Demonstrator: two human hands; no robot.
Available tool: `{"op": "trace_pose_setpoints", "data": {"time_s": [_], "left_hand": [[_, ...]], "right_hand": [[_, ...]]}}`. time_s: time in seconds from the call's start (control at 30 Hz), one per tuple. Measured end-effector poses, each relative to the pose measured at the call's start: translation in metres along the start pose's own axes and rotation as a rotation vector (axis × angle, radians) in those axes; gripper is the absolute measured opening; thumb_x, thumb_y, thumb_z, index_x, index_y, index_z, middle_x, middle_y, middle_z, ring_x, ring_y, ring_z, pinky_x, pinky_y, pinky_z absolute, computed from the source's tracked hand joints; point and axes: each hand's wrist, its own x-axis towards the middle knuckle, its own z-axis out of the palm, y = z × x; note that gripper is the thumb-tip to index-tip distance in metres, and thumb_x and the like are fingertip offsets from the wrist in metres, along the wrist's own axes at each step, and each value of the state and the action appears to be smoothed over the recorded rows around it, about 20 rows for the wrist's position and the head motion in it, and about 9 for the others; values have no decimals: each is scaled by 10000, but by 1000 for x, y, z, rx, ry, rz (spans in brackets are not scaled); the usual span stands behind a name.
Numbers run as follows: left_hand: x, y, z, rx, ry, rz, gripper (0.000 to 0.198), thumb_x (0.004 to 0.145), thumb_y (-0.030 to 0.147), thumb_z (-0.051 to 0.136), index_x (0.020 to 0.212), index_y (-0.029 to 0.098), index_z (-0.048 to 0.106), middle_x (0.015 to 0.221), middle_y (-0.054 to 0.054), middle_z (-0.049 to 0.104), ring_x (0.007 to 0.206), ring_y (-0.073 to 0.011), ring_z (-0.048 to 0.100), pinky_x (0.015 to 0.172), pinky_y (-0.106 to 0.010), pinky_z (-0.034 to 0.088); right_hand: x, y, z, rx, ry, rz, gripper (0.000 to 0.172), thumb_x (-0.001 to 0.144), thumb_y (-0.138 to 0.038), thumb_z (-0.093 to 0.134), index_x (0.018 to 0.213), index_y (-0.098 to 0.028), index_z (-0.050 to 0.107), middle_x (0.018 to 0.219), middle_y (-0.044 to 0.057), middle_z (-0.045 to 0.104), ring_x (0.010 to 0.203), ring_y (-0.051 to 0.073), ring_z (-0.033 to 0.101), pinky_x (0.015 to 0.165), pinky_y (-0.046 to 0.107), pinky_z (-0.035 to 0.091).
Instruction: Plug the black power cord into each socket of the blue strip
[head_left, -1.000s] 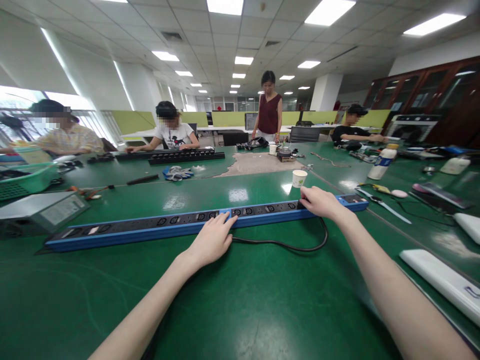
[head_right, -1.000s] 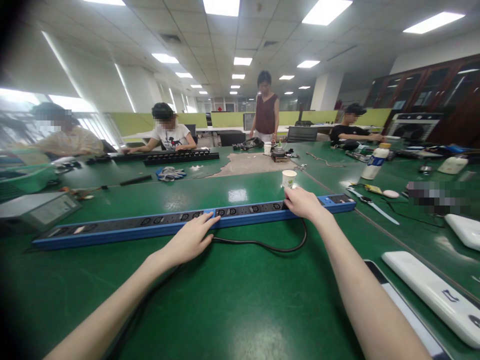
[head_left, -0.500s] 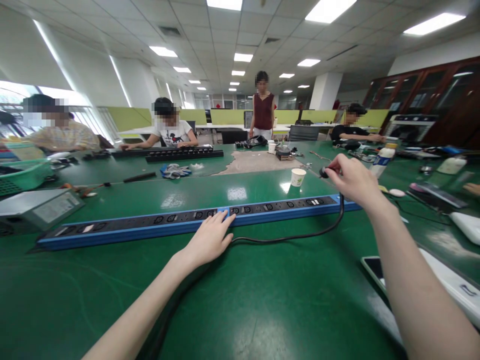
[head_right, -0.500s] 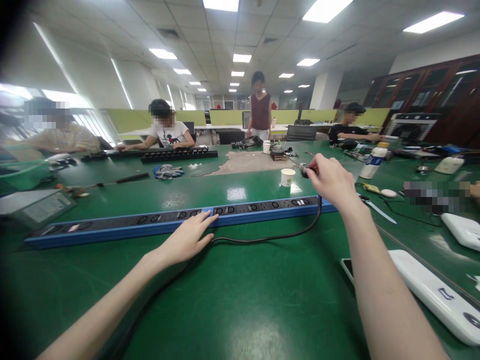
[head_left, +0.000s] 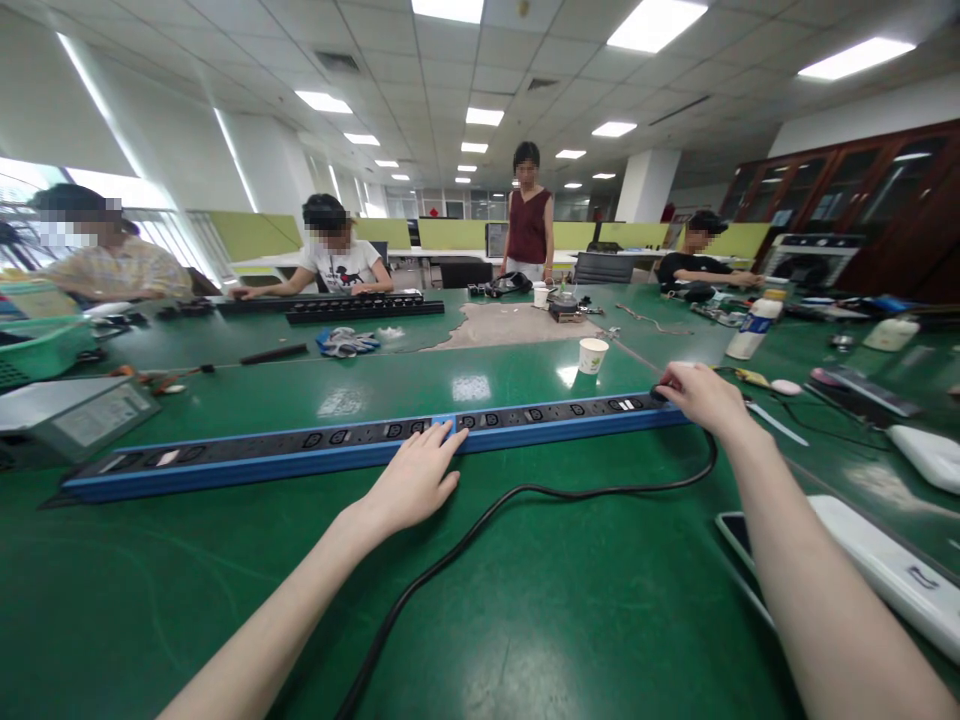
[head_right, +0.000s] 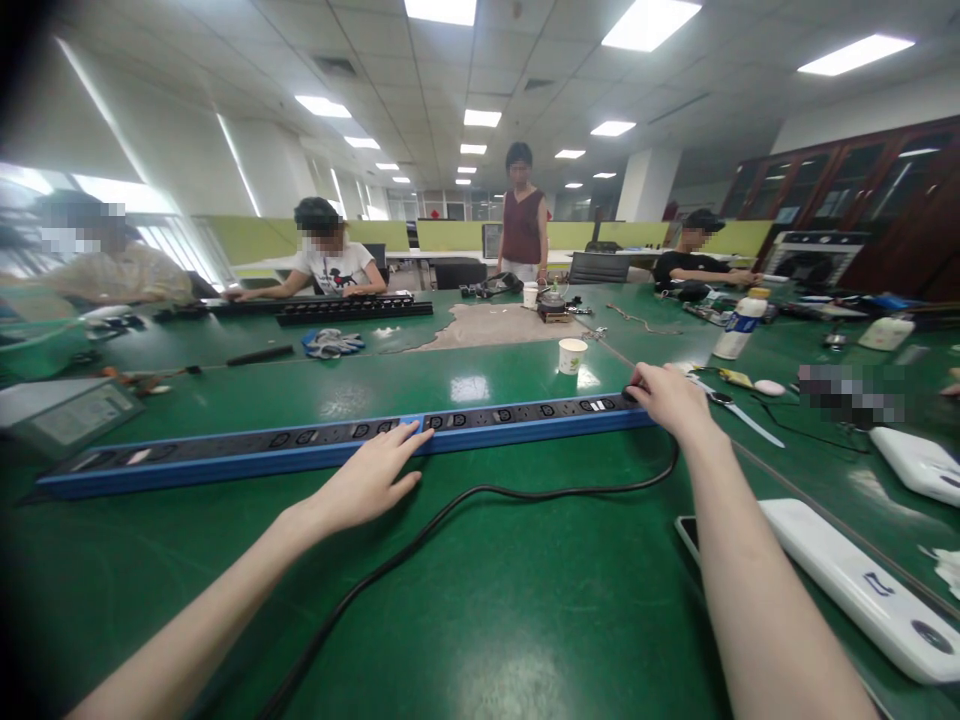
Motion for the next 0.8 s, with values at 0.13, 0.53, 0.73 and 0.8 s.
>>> {"op": "trace_pose_setpoints", "data": {"time_s": [0.13, 0.53, 0.73, 0.8], "left_hand": [[0, 0, 0, -1, 3, 3, 633, 963, 355, 482, 1572, 222, 367, 1653, -137, 334, 1528, -309, 319, 1230, -511, 292], [0, 1, 1, 21, -8, -16, 649, 960, 345, 475, 1583, 218, 344, 1662, -139, 313, 1533, -317, 306, 1232, -526, 287], [-1, 3, 1, 26, 0, -10, 640, 964, 341, 467, 1581, 222, 344, 1663, -133, 313, 1533, -309, 306, 1235, -522, 287], [-1, 3, 0, 30, 4, -8, 638, 963, 334, 464, 1580, 220, 347, 1662, -133, 316, 1533, -307, 309, 1235, -519, 289]], "right_hand": [[-1, 0, 12, -44, 39, 8, 302, 931, -499, 535, 1023, -238, 655, 943, 63, 667, 935, 225, 547, 675, 277, 333], [15, 29, 44, 96, 72, 77, 310, 812, -532, 645, 953, -270, 732, 900, 41, 738, 758, 203, 635, 601, 289, 384], [10, 23, 44, 92, 103, 138, 309, 799, -550, 644, 938, -292, 741, 886, 37, 742, 771, 220, 647, 633, 309, 419], [7, 18, 39, 104, 119, 160, 310, 798, -555, 646, 935, -293, 741, 891, 35, 740, 770, 216, 645, 628, 310, 420]]}}
